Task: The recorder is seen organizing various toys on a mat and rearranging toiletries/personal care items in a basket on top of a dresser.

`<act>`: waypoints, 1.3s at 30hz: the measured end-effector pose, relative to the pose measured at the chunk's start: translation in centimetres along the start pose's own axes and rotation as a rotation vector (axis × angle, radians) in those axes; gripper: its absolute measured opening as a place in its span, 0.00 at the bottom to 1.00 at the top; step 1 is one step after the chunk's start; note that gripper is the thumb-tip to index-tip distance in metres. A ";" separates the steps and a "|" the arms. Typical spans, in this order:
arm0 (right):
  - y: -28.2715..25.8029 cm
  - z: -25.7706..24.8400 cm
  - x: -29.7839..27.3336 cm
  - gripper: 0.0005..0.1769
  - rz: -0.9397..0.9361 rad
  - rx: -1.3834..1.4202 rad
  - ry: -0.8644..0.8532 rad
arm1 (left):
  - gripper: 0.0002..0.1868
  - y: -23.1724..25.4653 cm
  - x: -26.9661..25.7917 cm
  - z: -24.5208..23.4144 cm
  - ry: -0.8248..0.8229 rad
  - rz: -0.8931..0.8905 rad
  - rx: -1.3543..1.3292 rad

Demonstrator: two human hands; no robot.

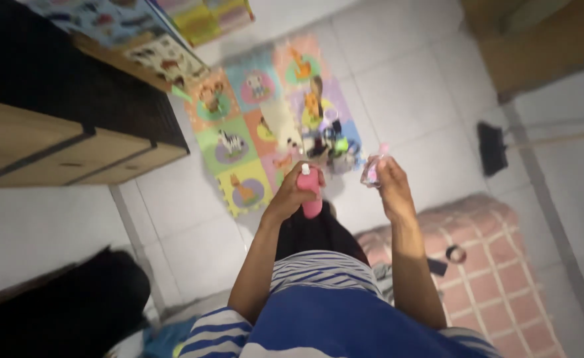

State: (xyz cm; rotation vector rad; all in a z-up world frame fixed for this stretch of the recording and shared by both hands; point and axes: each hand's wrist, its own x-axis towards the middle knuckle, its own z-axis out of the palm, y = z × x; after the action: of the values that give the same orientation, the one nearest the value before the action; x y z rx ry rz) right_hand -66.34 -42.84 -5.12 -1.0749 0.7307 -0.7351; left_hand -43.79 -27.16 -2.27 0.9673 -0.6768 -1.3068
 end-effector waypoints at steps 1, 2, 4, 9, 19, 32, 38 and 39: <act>0.5 -0.1 0.0 0.19 0.032 0.002 0.015 | 0.29 -1.2 -0.4 -0.5 0.010 -0.032 -0.013; 1.0 -0.1 0.1 0.15 0.085 -0.046 0.076 | 0.28 -2.4 -0.7 -1.0 0.051 -0.091 0.055; 3.7 -1.5 1.2 0.11 0.177 -0.095 0.151 | 0.28 -6.1 -0.4 -2.9 0.098 -0.190 0.109; 12.4 -4.7 3.7 0.10 0.078 -0.437 0.061 | 0.26 -16.6 0.9 -8.6 0.157 0.111 0.729; 37.9 -10.0 8.2 0.21 0.340 -0.973 0.168 | 0.23 -39.9 8.6 -21.6 0.272 -0.300 0.918; 68.6 -18.9 18.1 0.23 0.404 -1.473 -0.123 | 0.24 -54.6 19.7 -31.8 0.459 -0.449 0.962; 69.1 -17.0 23.1 0.21 0.611 -1.368 0.093 | 0.24 -64.3 20.4 -34.5 0.546 -0.144 0.827; 69.4 -16.6 23.8 0.20 0.577 -1.366 0.129 | 0.24 -64.8 20.7 -34.8 0.540 -0.093 0.891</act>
State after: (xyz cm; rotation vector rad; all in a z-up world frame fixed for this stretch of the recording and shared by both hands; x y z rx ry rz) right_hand -55.13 -49.77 -79.21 -1.8780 1.6520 0.3296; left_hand -41.20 -39.59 -77.60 1.9990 -0.7940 -0.7229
